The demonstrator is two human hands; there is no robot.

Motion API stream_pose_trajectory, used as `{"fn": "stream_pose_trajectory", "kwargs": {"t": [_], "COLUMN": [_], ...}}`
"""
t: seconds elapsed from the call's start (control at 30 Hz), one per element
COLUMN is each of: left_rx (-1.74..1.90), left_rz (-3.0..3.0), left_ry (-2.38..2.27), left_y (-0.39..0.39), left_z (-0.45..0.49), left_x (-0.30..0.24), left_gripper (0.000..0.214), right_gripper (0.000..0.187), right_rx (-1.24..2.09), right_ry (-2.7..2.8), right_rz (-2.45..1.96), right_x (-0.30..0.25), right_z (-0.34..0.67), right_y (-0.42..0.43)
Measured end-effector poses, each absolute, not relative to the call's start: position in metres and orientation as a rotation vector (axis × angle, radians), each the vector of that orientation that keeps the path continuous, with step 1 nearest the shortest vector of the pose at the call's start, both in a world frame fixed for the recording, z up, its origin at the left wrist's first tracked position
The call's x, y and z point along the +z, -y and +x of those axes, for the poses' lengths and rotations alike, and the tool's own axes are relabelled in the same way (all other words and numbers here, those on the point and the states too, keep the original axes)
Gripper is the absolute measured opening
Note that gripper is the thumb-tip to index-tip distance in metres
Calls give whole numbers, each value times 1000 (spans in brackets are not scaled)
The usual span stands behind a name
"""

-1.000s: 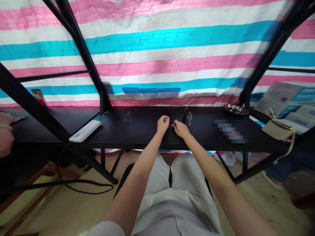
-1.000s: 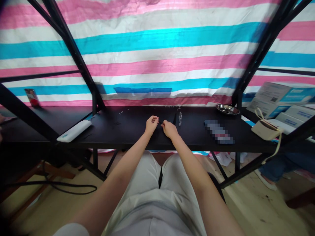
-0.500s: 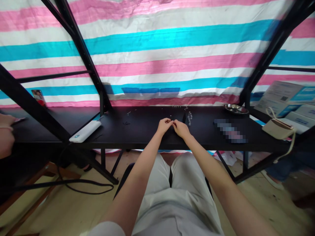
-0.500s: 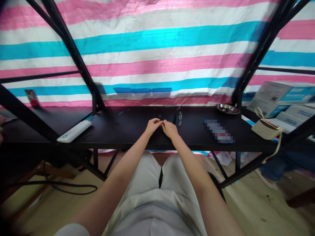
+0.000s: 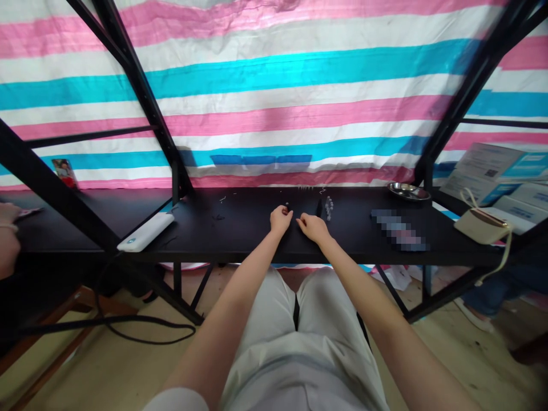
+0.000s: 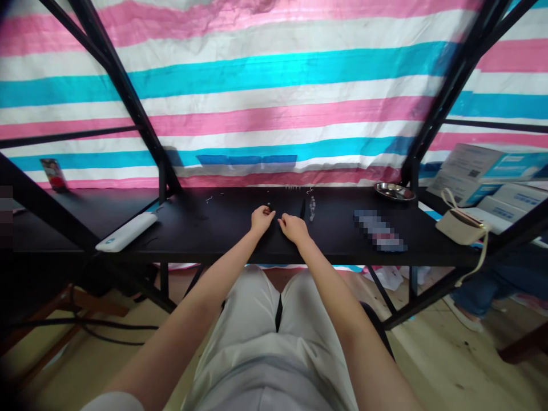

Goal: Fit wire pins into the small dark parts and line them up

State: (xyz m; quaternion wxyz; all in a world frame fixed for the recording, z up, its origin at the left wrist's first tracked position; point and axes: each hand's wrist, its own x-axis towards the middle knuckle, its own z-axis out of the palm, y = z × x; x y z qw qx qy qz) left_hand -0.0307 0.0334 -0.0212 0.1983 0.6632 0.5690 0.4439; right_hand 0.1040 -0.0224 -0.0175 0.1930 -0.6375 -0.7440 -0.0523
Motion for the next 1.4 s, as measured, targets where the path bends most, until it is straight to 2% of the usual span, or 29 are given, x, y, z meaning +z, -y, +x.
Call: {"fn": "stream_pose_trajectory", "kwargs": {"t": [0.23,0.5,1.4], "left_rx": [970,975,880], "left_rz": [2016,1823,1861], "left_ry": [-1913,-2124,-2229], "left_y": [-51,-53,-51], "left_z": [-88,-155,-158], "left_x": [-8,-8,-16], "left_gripper": [9,17,18], "right_gripper": [29,29,30], "right_rx": [-135,-136,-102], "right_ry": [2092,2084,2079], "right_rz": [-1793,-1803,-1822], "right_x": [-16,-17,-16], "right_z": [105,103,102], "right_y": [22,22,25]}}
